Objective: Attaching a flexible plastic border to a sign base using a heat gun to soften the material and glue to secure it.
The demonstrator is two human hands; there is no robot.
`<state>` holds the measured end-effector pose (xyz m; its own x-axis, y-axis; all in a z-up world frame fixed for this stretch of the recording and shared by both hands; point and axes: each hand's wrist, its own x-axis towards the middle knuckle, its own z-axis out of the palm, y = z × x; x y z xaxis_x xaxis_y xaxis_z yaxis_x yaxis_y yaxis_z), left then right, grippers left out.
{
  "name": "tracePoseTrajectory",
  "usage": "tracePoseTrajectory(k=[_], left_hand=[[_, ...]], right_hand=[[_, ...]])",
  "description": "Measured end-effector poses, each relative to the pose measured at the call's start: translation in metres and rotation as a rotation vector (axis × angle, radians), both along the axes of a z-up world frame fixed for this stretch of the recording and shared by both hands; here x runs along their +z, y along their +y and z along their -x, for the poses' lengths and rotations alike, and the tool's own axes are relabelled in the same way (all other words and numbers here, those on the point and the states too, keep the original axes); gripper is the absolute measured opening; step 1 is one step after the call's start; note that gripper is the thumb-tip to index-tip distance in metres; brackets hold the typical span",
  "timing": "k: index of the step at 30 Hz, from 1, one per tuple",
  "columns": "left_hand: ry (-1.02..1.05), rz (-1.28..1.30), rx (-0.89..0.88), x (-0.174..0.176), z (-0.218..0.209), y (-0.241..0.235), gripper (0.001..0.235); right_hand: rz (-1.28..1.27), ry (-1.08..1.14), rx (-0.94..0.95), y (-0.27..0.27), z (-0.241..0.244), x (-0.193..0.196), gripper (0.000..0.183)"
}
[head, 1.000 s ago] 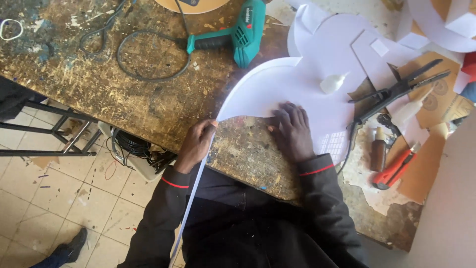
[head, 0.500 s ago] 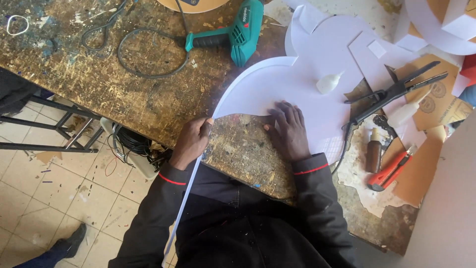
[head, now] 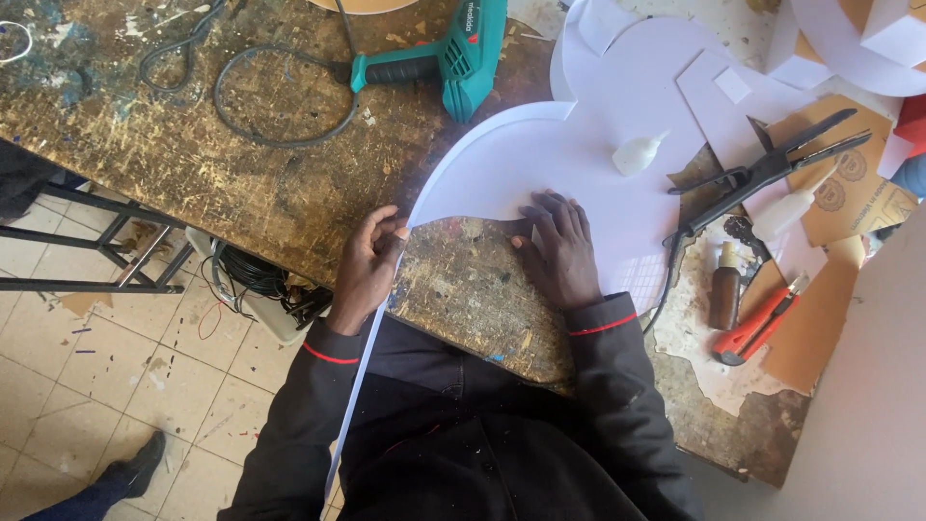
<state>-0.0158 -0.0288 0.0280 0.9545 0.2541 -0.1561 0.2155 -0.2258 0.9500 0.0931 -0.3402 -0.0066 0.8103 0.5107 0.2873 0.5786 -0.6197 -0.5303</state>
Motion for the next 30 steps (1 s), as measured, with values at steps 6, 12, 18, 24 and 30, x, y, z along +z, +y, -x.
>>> tracePoseTrajectory(k=[6, 12, 18, 24, 30], left_hand=[[0.049, 0.089, -0.036, 0.006, -0.001, 0.021, 0.058], [0.043, -0.023, -0.104, 0.004, -0.001, 0.02, 0.055], [-0.062, -0.097, -0.07, -0.024, 0.0, 0.014, 0.051], [-0.126, -0.055, 0.025, -0.029, 0.003, 0.001, 0.042], [-0.097, 0.001, 0.063, -0.038, -0.002, 0.005, 0.034]], right_hand=[[-0.001, 0.01, 0.002, -0.001, -0.001, 0.0, 0.047], [-0.01, 0.003, 0.002, 0.0, -0.002, 0.002, 0.046], [-0.005, -0.008, 0.014, -0.003, -0.003, -0.003, 0.047], [-0.002, -0.018, 0.015, -0.001, -0.003, -0.001, 0.046], [0.013, -0.026, 0.005, 0.001, -0.002, -0.001, 0.045]])
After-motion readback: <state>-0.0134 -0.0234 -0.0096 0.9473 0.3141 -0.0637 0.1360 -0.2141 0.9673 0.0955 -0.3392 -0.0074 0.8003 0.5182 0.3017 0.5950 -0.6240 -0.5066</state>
